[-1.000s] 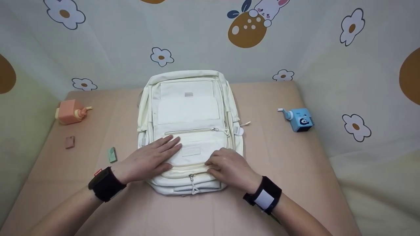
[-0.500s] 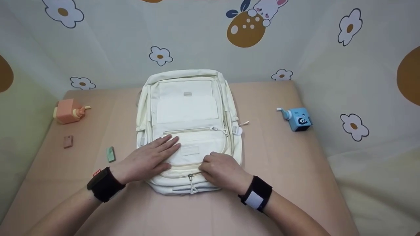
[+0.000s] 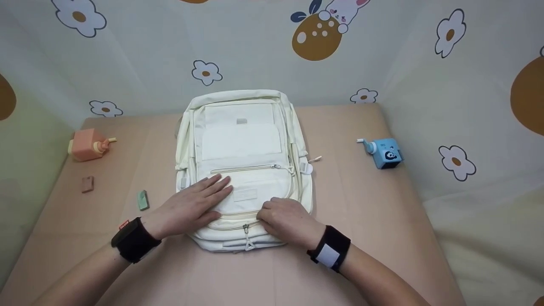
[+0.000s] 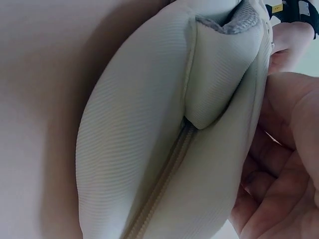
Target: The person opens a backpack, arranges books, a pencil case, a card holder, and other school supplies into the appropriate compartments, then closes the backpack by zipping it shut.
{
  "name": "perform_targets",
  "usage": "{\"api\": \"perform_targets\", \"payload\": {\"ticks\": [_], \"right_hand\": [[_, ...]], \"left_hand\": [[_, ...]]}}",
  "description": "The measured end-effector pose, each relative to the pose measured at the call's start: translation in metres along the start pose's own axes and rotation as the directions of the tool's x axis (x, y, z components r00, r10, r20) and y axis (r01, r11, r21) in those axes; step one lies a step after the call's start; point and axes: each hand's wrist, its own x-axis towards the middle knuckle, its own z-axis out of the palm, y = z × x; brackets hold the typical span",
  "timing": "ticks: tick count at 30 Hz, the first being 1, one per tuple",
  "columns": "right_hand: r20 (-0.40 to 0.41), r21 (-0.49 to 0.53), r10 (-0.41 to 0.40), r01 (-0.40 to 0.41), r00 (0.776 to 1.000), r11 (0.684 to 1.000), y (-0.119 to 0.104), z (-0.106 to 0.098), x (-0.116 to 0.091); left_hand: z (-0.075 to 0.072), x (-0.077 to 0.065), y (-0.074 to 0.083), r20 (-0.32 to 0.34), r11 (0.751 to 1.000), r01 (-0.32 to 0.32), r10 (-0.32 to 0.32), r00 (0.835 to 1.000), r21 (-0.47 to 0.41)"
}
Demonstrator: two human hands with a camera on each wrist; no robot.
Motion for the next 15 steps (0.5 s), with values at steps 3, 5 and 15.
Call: {"api": "perform_targets", "payload": {"ticks": [3,5,15], "right_hand": [[0.005,0.018,0.005,-0.005,1.000,1.000,0.000,0.000,0.000],[0.008,0.026,0.008,-0.008,1.000,1.000,0.001,0.000,0.000],[0.017,0.108,0.074,-0.075,0.997,0.991,0.003,0.001,0.001]], "left_hand": [[-0.003,-0.001,0.005,-0.029,1.000,-0.004,0.004,1.000,0.015],[-0.005,-0.002,0.011,-0.067,0.999,-0.019,0.022,0.998,0.033],[0.001,0.002,0.050,-0.324,0.911,-0.314,0.392,0.861,0.267]]}}
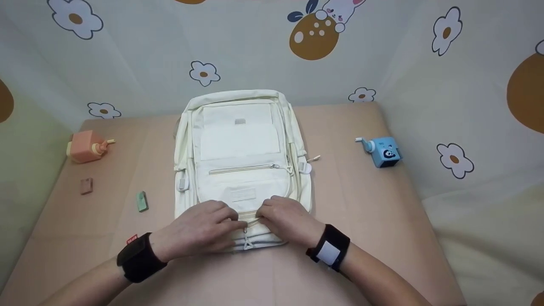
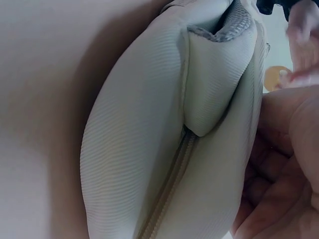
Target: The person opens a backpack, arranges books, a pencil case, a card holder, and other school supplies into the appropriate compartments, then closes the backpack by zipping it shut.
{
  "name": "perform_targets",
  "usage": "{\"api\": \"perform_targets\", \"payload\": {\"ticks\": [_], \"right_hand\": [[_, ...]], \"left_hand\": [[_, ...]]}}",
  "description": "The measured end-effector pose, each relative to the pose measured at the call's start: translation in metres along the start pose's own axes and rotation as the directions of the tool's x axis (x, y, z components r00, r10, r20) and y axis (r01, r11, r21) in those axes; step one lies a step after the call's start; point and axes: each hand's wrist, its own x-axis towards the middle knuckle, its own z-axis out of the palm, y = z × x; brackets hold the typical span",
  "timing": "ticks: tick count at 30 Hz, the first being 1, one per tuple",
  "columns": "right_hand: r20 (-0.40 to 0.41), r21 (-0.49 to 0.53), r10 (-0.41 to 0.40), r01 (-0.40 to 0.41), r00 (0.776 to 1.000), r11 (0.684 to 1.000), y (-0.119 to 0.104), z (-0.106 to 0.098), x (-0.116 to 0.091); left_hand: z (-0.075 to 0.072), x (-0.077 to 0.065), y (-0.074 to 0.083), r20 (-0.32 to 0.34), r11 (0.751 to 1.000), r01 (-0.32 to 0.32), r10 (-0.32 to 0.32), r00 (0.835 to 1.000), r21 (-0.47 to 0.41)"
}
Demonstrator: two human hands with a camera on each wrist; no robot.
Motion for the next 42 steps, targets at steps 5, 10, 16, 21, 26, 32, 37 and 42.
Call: {"api": "perform_targets", "payload": {"ticks": [5,10,16,21,26,32,37,42], "right_hand": [[-0.006,0.016,-0.008,0.008,1.000,1.000,0.001,0.001,0.000],[-0.004,0.013,-0.001,0.001,1.000,1.000,0.001,0.000,-0.001],[-0.022,-0.001,-0.023,0.023,0.999,1.000,0.002,0.001,-0.002],[-0.033,-0.017,-0.043,0.043,0.999,0.999,0.002,0.002,-0.002],[-0.019,-0.023,-0.028,0.028,0.999,0.999,0.001,0.002,-0.002],[-0.012,-0.022,-0.020,0.020,1.000,1.000,0.000,0.003,-0.003],[-0.048,-0.020,-0.052,0.051,0.997,0.998,0.001,0.004,-0.003],[-0.086,-0.035,-0.102,0.099,0.991,0.994,0.003,0.005,-0.003]], "left_hand": [[0.013,-0.003,0.011,0.078,0.993,-0.088,0.082,0.994,0.078],[0.019,-0.004,0.014,0.059,0.982,-0.113,0.105,0.993,0.148],[0.021,-0.003,0.014,0.026,0.979,-0.112,0.109,0.994,0.169],[0.022,-0.003,0.014,0.027,0.987,-0.076,0.073,0.997,0.141],[0.024,-0.002,0.016,0.051,0.993,-0.005,-0.001,0.999,0.115],[0.021,-0.002,0.021,0.042,0.986,0.167,-0.166,0.985,0.000],[0.014,-0.003,0.026,0.039,0.930,0.336,-0.334,0.942,-0.151],[0.010,-0.003,0.027,0.073,0.887,0.434,-0.428,0.901,-0.159]]}}
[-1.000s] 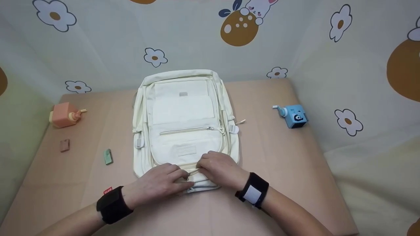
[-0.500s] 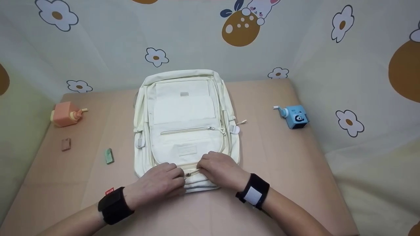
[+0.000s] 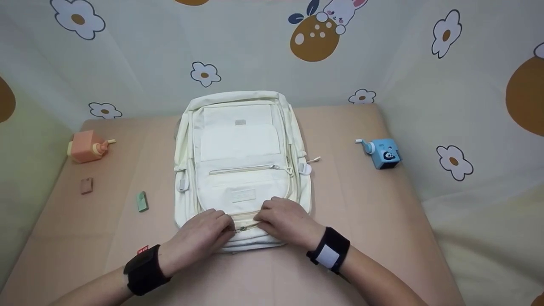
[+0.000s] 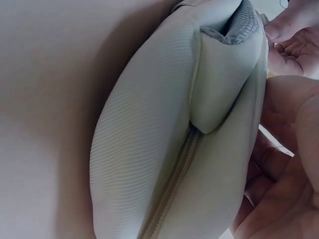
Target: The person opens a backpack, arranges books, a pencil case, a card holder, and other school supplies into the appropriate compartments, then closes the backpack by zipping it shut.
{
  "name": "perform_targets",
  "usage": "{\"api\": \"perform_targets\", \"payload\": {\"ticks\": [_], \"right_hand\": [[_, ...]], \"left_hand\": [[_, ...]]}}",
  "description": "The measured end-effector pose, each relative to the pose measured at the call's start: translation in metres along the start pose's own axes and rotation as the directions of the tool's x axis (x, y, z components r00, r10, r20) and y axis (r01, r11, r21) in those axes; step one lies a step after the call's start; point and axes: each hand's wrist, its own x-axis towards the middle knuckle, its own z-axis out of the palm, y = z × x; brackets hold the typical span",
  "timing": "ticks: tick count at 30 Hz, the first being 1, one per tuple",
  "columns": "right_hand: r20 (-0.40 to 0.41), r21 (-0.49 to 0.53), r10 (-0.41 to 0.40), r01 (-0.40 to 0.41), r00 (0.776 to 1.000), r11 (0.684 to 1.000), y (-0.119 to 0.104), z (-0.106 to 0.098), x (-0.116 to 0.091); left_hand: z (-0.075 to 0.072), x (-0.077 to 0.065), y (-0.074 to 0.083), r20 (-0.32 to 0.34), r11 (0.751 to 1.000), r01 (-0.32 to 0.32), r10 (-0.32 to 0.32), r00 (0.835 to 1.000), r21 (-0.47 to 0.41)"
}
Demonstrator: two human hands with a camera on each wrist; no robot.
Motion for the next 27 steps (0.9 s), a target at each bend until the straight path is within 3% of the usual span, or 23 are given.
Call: {"api": "perform_targets", "payload": {"ticks": [7,16,27], "right_hand": [[-0.005,-0.044,-0.027,0.026,1.000,0.999,0.000,0.001,-0.001],[-0.007,-0.065,-0.035,0.035,0.999,0.997,-0.002,0.001,-0.001],[0.005,-0.057,-0.041,0.042,0.999,0.998,-0.004,-0.002,0.001]], "left_hand": [[-0.004,-0.004,-0.001,0.011,0.998,0.045,-0.045,0.999,-0.036],[-0.011,-0.023,-0.013,-0.010,0.991,0.085,-0.086,0.996,-0.101],[-0.010,-0.031,-0.021,-0.020,0.986,0.094,-0.098,0.995,-0.140]]}}
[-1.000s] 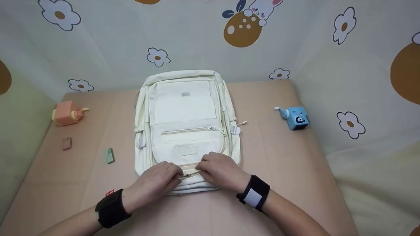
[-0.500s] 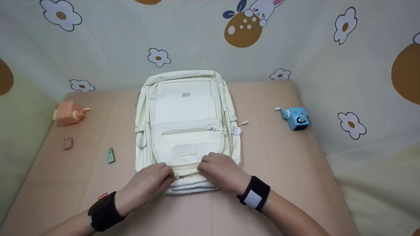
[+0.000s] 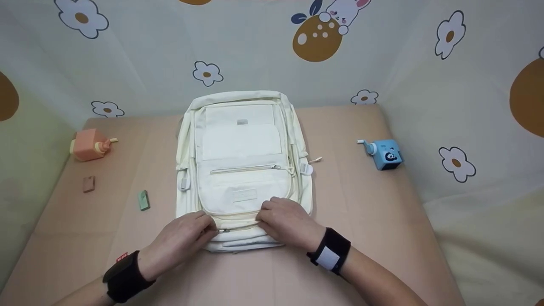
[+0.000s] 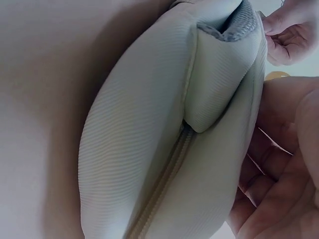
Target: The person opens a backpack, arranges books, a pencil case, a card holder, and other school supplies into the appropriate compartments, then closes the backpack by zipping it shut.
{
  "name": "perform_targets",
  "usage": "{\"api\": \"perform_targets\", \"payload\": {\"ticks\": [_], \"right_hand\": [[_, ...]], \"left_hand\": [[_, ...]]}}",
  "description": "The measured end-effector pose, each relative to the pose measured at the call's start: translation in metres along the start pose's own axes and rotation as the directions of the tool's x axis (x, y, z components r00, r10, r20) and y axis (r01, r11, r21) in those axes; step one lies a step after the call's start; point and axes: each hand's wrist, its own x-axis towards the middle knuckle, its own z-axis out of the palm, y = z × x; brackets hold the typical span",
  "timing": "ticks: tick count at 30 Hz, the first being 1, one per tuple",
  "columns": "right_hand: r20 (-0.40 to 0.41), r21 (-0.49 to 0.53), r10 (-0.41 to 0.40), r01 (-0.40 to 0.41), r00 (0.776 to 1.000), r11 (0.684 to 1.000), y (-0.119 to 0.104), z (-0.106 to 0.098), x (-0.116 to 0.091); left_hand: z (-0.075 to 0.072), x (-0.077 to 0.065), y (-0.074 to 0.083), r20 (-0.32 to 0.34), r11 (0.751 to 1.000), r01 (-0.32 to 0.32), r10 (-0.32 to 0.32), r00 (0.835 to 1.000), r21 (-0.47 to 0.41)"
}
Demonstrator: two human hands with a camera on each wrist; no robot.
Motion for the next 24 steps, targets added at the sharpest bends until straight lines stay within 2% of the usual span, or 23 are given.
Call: {"api": "perform_targets", "payload": {"ticks": [5,11,18,24], "right_hand": [[-0.002,0.019,-0.006,0.006,1.000,1.000,-0.004,-0.001,0.008],[0.030,-0.006,-0.029,0.029,0.999,1.000,-0.019,0.001,0.025],[0.090,-0.038,0.005,-0.002,0.996,0.999,-0.031,0.007,0.040],[0.066,-0.113,-0.023,0.030,0.998,0.993,-0.033,0.013,0.042]], "left_hand": [[-0.001,0.000,0.000,-0.001,1.000,0.002,-0.002,1.000,-0.005],[0.000,-0.001,-0.001,-0.013,1.000,-0.021,0.021,1.000,0.020],[0.000,-0.001,-0.001,-0.003,1.000,-0.015,0.015,1.000,0.018],[0.000,0.000,0.000,0.001,1.000,-0.005,0.005,1.000,0.009]]}}
